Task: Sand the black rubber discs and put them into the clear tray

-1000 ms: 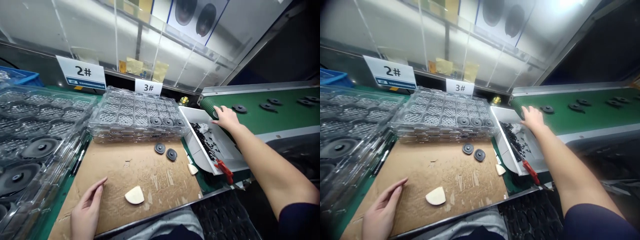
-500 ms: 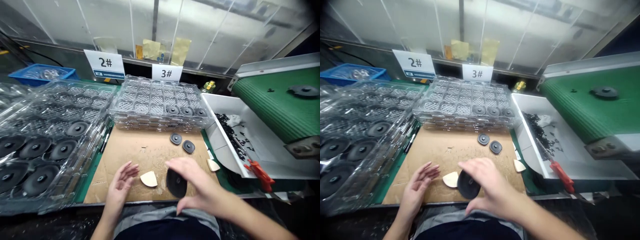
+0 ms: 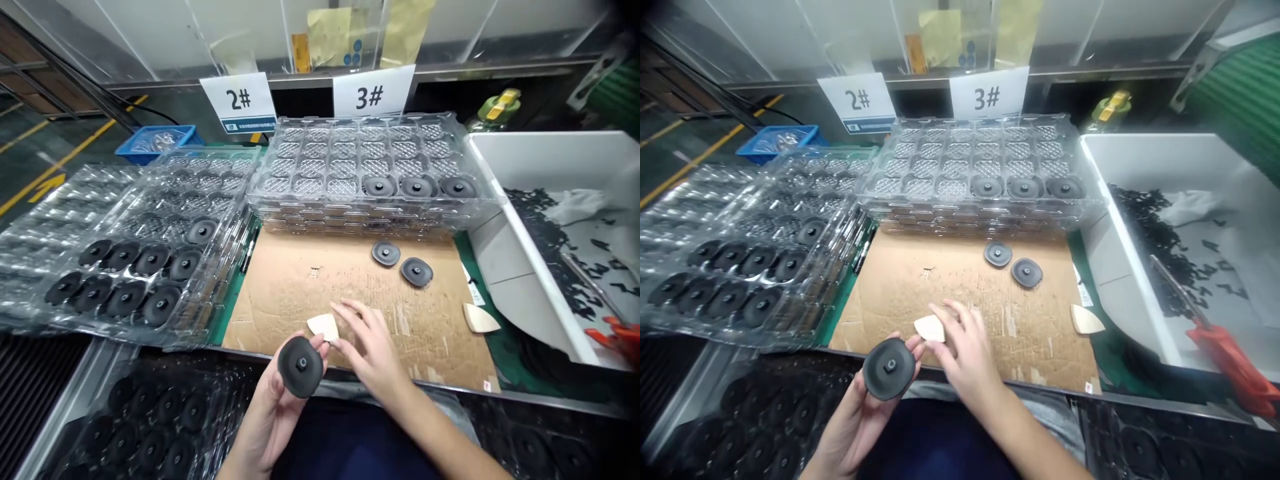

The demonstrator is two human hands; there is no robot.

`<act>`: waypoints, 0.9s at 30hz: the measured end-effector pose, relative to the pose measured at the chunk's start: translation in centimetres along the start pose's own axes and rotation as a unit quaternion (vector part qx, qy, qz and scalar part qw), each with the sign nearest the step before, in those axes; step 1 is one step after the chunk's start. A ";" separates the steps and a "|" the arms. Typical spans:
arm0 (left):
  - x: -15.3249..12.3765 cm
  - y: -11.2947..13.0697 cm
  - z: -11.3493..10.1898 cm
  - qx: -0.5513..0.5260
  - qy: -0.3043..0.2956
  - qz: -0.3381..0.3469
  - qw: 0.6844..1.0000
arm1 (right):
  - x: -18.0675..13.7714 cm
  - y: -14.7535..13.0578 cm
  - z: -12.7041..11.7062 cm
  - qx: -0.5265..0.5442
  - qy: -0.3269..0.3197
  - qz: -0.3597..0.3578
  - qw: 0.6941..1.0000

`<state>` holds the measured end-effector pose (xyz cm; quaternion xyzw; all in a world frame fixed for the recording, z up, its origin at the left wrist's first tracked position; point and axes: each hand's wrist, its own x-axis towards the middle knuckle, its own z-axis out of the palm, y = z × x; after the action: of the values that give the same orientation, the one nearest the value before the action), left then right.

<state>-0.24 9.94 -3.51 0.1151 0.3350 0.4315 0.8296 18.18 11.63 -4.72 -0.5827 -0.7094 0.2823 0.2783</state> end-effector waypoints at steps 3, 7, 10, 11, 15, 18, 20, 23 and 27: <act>-0.2 -0.2 0.1 -0.047 0.006 0.021 0.999 | 1.3 1.4 2.2 -0.029 -0.023 0.006 0.999; -0.4 -0.3 1.0 -0.067 0.010 0.015 0.998 | 2.7 1.8 4.0 -0.015 -0.026 -0.002 1.000; -0.4 0.0 1.7 -0.069 0.030 0.024 0.997 | 2.7 1.6 3.0 0.015 -0.014 -0.002 1.000; -0.4 0.1 1.9 -0.067 0.033 0.027 0.997 | 2.3 1.5 2.5 0.027 -0.009 -0.005 1.000; 0.2 0.2 2.0 -0.054 0.023 0.016 0.998 | -0.3 1.8 1.0 0.065 -0.013 -0.029 0.997; 1.0 -0.2 2.5 -0.036 0.026 0.000 0.999 | -1.6 1.8 -0.1 0.075 -0.026 -0.018 0.997; 1.5 -0.6 3.4 -0.018 0.031 -0.005 0.999 | -1.7 0.8 -1.7 0.082 0.009 0.013 0.997; 2.0 -1.1 5.1 0.017 0.015 0.004 1.000 | -1.1 -2.6 -4.5 0.099 0.114 0.012 0.988; 1.8 -0.9 6.6 0.034 -0.009 -0.013 0.999 | -0.6 -6.7 -6.4 0.070 0.093 -0.122 0.986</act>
<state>5.44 11.45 0.18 0.1429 0.3434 0.4076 0.8340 18.46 10.43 4.50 -0.4942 -0.7248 0.2397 0.4159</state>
